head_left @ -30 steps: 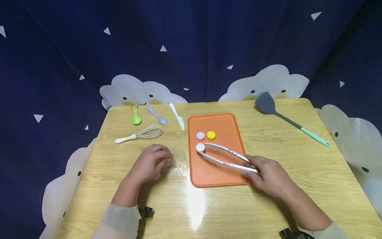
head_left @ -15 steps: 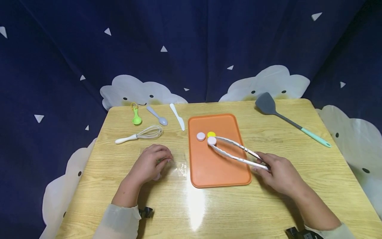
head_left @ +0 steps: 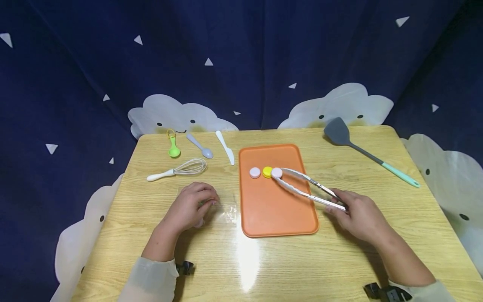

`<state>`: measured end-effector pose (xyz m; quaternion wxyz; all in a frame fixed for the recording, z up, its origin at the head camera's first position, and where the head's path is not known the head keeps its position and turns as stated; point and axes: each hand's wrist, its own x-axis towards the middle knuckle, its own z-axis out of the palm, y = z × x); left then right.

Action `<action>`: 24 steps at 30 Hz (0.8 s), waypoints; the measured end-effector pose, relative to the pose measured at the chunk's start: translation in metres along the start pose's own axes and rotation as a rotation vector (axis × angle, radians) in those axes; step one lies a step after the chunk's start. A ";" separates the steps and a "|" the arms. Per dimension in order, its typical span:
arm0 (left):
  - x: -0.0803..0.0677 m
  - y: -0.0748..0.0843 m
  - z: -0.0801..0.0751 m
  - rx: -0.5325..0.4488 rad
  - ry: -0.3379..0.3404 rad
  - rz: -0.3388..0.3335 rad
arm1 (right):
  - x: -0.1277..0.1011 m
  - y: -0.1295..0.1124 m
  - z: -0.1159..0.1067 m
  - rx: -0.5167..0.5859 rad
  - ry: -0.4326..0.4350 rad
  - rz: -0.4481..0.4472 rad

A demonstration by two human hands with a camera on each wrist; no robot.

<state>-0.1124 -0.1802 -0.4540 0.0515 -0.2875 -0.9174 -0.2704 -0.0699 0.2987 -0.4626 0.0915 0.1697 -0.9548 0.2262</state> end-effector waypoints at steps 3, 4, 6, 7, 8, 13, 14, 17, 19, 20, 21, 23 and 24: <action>0.000 0.000 0.000 -0.001 0.003 0.001 | 0.001 0.003 0.000 -0.011 -0.002 0.008; 0.000 0.000 0.000 -0.002 0.004 0.001 | 0.001 0.004 0.000 -0.015 -0.003 0.009; 0.000 0.000 0.000 -0.002 0.003 0.004 | 0.002 0.006 0.000 -0.019 -0.004 0.011; 0.000 0.000 -0.001 -0.002 0.003 0.006 | 0.002 0.007 0.000 -0.020 -0.005 0.012; 0.000 0.000 -0.001 -0.003 0.003 0.006 | 0.002 0.008 0.000 -0.020 -0.006 0.013; 0.000 -0.001 0.000 -0.004 0.003 0.005 | 0.004 0.012 0.002 -0.019 -0.011 0.017; 0.000 -0.001 0.000 -0.005 0.003 0.004 | 0.005 0.013 0.002 -0.019 -0.013 0.020; 0.000 -0.001 0.000 -0.002 0.001 0.002 | 0.007 0.014 0.003 -0.021 -0.024 0.033; 0.000 0.000 0.000 -0.001 -0.001 -0.001 | 0.007 0.015 0.004 -0.023 -0.032 0.045; 0.000 0.000 0.000 0.000 -0.002 -0.003 | 0.008 0.015 0.004 -0.025 -0.036 0.052; 0.000 0.000 0.000 0.001 -0.004 -0.005 | 0.008 0.015 0.005 -0.026 -0.041 0.059; 0.001 0.000 0.000 0.002 -0.009 -0.009 | 0.008 0.015 0.005 -0.028 -0.046 0.070; 0.001 0.000 0.000 0.001 -0.012 -0.011 | 0.008 0.015 0.006 -0.028 -0.045 0.072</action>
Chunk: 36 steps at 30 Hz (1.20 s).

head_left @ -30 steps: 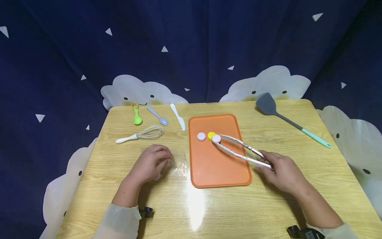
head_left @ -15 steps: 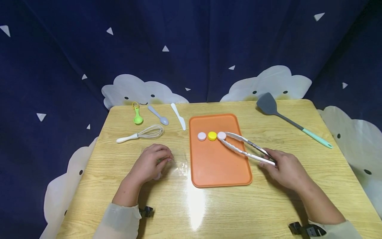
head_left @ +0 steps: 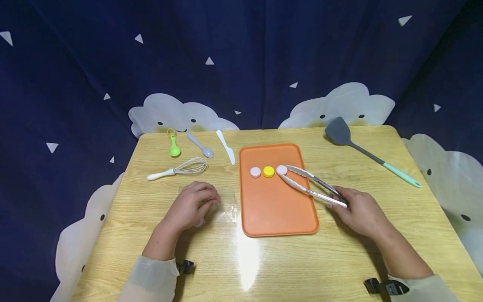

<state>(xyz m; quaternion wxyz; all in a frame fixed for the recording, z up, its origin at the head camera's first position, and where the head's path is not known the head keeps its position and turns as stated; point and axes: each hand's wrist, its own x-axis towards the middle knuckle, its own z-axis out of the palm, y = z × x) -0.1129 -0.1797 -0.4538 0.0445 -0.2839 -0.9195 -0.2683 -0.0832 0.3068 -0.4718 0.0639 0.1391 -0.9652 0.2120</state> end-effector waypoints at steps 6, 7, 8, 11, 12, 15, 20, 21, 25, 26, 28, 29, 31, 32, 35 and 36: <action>0.000 0.000 0.000 0.003 -0.003 -0.007 | 0.001 0.000 0.001 0.003 0.024 -0.030; 0.001 0.000 0.000 0.003 -0.003 -0.006 | 0.000 -0.001 0.001 0.002 0.028 -0.036; 0.001 0.000 0.000 0.002 -0.002 -0.004 | 0.000 -0.001 0.000 0.003 0.030 -0.039; 0.001 0.001 -0.001 -0.003 0.004 0.002 | -0.002 -0.004 -0.001 0.011 0.035 -0.049; 0.001 0.001 -0.001 -0.007 0.006 0.005 | -0.002 -0.005 -0.002 0.013 0.036 -0.051; 0.000 0.001 -0.001 -0.009 0.017 0.014 | -0.004 -0.010 -0.003 0.025 0.036 -0.061; -0.001 0.001 0.000 -0.008 0.018 0.011 | -0.005 -0.019 -0.003 0.042 0.038 -0.074; -0.001 0.001 0.000 -0.008 0.013 0.004 | -0.006 -0.020 -0.002 0.047 0.036 -0.076; -0.001 0.001 0.001 -0.007 0.001 -0.010 | -0.007 -0.028 0.000 0.066 0.028 -0.078; 0.000 0.001 0.001 -0.005 0.000 -0.009 | -0.008 -0.030 0.000 0.070 0.023 -0.076; 0.000 0.000 0.001 -0.002 0.007 0.000 | -0.009 -0.033 0.002 0.078 0.014 -0.076; 0.000 0.000 0.001 -0.001 0.009 0.003 | -0.009 -0.034 0.002 0.083 0.006 -0.074; 0.000 0.000 0.000 0.001 0.008 0.002 | -0.010 -0.037 0.004 0.088 -0.007 -0.078; 0.000 0.000 0.000 0.004 0.007 0.001 | -0.010 -0.038 0.006 0.092 -0.010 -0.081; 0.000 0.001 0.000 0.008 0.003 0.000 | -0.010 -0.042 0.009 0.096 -0.016 -0.093; 0.000 0.001 -0.001 0.008 0.003 0.000 | -0.009 -0.043 0.010 0.097 -0.017 -0.097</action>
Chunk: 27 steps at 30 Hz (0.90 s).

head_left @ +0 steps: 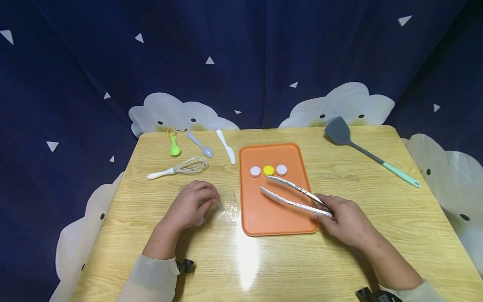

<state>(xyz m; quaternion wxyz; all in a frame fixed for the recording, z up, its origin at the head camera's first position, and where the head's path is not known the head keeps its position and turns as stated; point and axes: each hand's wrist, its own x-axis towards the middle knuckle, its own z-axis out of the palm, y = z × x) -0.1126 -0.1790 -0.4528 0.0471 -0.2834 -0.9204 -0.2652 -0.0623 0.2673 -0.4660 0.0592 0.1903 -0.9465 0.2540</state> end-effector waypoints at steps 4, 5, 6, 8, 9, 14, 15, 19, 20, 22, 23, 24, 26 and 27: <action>0.000 0.000 0.000 0.001 0.006 0.008 | 0.002 -0.004 0.004 0.006 -0.011 -0.003; 0.000 0.000 -0.001 0.002 0.008 0.011 | 0.002 -0.005 0.005 0.009 -0.016 -0.003; 0.000 0.000 0.000 0.001 0.011 0.014 | 0.003 -0.007 0.006 0.010 -0.021 -0.003; 0.000 0.001 0.000 0.003 0.017 0.018 | 0.003 -0.009 0.008 0.013 -0.029 -0.005; 0.000 0.000 0.000 0.003 0.018 0.018 | 0.004 -0.010 0.010 0.016 -0.033 -0.006; 0.000 0.000 0.001 0.003 0.022 0.013 | 0.006 -0.017 0.015 0.019 -0.044 -0.032; 0.000 0.000 0.001 0.003 0.023 0.014 | 0.007 -0.019 0.017 0.021 -0.047 -0.037; 0.000 0.000 0.001 0.001 0.029 0.028 | 0.010 -0.026 0.022 0.027 -0.060 -0.051; 0.000 0.000 0.001 0.000 0.029 0.032 | 0.011 -0.028 0.023 0.029 -0.064 -0.056; 0.000 0.000 0.001 -0.002 0.028 0.035 | 0.013 -0.032 0.025 0.030 -0.069 -0.068; 0.000 0.000 0.001 -0.005 0.028 0.036 | 0.014 -0.034 0.026 0.033 -0.070 -0.075; 0.000 0.000 0.001 -0.008 0.028 0.036 | 0.015 -0.036 0.028 0.035 -0.072 -0.083; 0.001 0.000 0.001 -0.017 0.026 0.034 | 0.017 -0.041 0.030 0.039 -0.074 -0.099; 0.000 0.000 0.001 -0.019 0.026 0.031 | 0.018 -0.043 0.032 0.041 -0.076 -0.106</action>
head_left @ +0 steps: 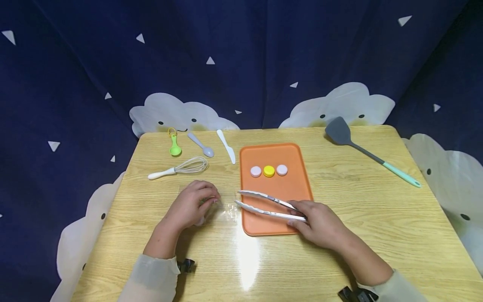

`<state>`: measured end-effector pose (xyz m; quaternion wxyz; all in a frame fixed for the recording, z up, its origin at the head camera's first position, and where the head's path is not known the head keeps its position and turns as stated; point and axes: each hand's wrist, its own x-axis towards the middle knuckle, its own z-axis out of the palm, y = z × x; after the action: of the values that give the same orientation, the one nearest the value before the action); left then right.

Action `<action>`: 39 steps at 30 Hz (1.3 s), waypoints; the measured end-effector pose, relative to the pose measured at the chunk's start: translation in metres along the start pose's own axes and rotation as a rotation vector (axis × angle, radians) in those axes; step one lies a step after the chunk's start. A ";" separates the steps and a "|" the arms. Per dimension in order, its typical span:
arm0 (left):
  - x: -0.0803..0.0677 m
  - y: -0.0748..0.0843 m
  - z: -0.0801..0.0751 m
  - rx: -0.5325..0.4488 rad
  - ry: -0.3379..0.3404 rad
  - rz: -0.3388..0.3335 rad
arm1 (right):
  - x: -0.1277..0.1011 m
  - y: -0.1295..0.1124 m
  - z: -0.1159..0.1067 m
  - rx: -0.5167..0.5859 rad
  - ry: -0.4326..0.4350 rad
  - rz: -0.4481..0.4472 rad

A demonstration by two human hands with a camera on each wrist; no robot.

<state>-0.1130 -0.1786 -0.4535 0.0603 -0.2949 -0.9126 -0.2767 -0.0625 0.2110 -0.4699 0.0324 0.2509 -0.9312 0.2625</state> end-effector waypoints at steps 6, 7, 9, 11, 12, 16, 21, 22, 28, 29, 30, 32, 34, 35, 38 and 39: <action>-0.001 -0.001 0.001 -0.011 -0.009 -0.021 | 0.009 -0.010 0.006 0.003 -0.031 -0.018; -0.001 -0.001 0.001 -0.013 -0.010 -0.023 | 0.010 -0.011 0.007 0.000 -0.038 -0.018; -0.002 0.000 0.000 -0.016 -0.008 -0.022 | 0.013 -0.014 0.009 -0.003 -0.046 -0.025; -0.002 0.000 0.000 -0.017 -0.006 -0.021 | 0.016 -0.017 0.010 0.002 -0.058 -0.025; -0.002 0.001 -0.001 -0.018 -0.006 -0.021 | 0.017 -0.018 0.011 0.000 -0.062 -0.025; -0.002 0.000 -0.001 -0.017 -0.007 -0.020 | 0.023 -0.023 0.016 -0.002 -0.086 -0.024; -0.001 0.000 -0.002 -0.016 -0.014 -0.016 | 0.030 -0.029 0.022 0.006 -0.101 -0.036; -0.001 0.000 -0.002 -0.018 -0.016 -0.015 | 0.031 -0.030 0.023 0.007 -0.103 -0.040; 0.000 -0.001 -0.004 -0.016 -0.026 -0.023 | 0.037 -0.035 0.026 0.023 -0.145 -0.049; 0.000 -0.001 -0.004 -0.014 -0.028 -0.023 | 0.038 -0.036 0.026 0.023 -0.151 -0.049; 0.001 0.000 -0.005 -0.012 -0.025 -0.021 | 0.039 -0.037 0.027 0.022 -0.155 -0.051; 0.001 -0.001 -0.006 -0.008 -0.023 -0.012 | 0.041 -0.038 0.028 0.019 -0.158 -0.057; 0.001 -0.001 -0.006 -0.006 -0.023 -0.005 | 0.043 -0.039 0.029 0.018 -0.159 -0.070; 0.002 -0.001 -0.006 -0.005 -0.024 -0.002 | 0.044 -0.040 0.030 0.016 -0.159 -0.077; 0.002 -0.002 -0.007 -0.004 -0.025 0.002 | 0.048 -0.042 0.031 0.009 -0.164 -0.088; 0.002 -0.002 -0.007 -0.004 -0.026 0.001 | 0.049 -0.043 0.032 0.005 -0.168 -0.089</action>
<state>-0.1158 -0.1829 -0.4477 0.0481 -0.2992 -0.9125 -0.2747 -0.0824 0.1411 -0.4674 -0.0347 0.3131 -0.9179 0.2413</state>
